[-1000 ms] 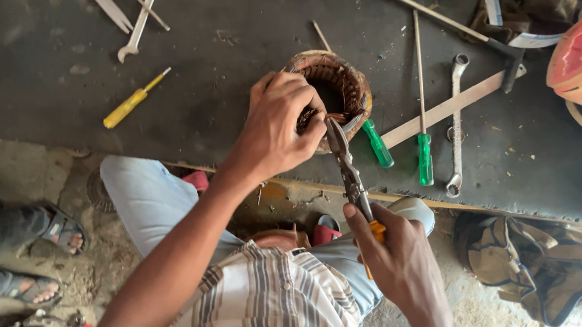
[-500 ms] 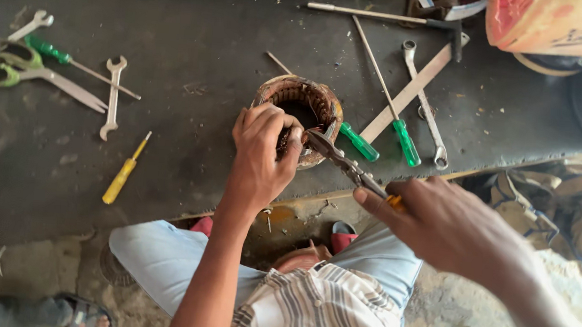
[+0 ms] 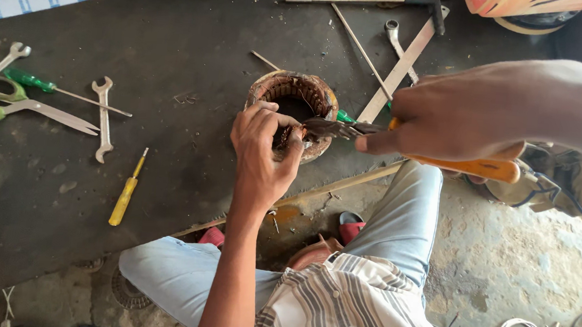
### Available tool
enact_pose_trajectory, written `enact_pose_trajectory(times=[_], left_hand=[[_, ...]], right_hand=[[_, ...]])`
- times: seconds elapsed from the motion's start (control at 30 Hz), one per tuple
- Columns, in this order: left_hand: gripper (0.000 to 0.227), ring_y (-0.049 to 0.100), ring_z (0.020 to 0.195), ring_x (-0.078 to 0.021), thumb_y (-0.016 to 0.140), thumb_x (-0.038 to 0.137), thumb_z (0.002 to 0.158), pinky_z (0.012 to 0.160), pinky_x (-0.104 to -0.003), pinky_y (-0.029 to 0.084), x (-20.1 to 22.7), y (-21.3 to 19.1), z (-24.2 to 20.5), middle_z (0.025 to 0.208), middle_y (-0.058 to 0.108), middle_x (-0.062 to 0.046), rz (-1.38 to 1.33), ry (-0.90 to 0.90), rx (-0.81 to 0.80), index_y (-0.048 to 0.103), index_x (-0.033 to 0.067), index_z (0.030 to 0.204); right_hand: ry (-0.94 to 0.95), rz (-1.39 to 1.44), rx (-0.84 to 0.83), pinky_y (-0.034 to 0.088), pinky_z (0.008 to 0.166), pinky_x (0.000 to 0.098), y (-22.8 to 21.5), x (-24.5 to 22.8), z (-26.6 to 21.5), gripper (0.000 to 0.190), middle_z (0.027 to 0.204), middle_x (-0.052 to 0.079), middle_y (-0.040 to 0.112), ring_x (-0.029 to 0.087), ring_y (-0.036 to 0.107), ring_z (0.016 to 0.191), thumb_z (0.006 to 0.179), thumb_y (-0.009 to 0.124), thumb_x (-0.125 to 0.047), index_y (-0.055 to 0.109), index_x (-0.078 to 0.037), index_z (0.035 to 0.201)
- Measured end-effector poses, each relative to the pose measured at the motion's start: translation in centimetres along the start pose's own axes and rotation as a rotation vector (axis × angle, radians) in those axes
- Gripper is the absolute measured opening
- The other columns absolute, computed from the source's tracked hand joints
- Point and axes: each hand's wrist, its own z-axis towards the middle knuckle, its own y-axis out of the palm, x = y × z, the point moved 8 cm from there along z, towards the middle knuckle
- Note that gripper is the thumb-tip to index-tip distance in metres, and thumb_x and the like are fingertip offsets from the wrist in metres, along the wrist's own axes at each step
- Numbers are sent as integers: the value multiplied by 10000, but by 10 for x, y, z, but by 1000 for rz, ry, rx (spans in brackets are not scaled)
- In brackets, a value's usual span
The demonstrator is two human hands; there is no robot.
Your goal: The person uses pliers to pull and adjust copper windings inside a motor stator. They repeatedly grip and tug at the wires, occasionally rotating the stator to access different sections.
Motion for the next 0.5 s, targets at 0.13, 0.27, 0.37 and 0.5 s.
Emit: enact_pose_trajectory(times=[0.13,0.27,0.37,0.5], left_hand=[[93,560,1269,-303,712,132,881,1140,-494,331,-2,-1,2,1025,684,-68,6,4,8,674,79,948],[121,550,1287,-319,720,136,874,1138,-502,339,-4,0,2,1064,683,-94,-21,-37,10,672,72,964],[156,548,1282,-330,715,125,846,1141,-512,349,-2,-2,2,1087,675,-123,-32,-25,35,673,62,982],[132,556,1277,-331,713,117,865,1141,-509,365,1,0,4,1034,687,-95,-14,-19,8,670,61,976]], right_hand=[[60,150,-144,606,613,436,18,0,4,732,742,133,712,232,706,582,1016,320,-660,720,-52,940],[150,396,-228,632,578,388,70,10,12,533,731,112,670,212,683,586,1035,369,-610,596,-143,1157],[-162,445,251,555,490,346,86,-10,27,548,615,68,658,145,620,477,1026,428,-604,652,-104,1008],[-118,670,307,451,354,417,150,-14,58,459,543,76,610,179,482,345,1010,487,-534,654,-116,1100]])
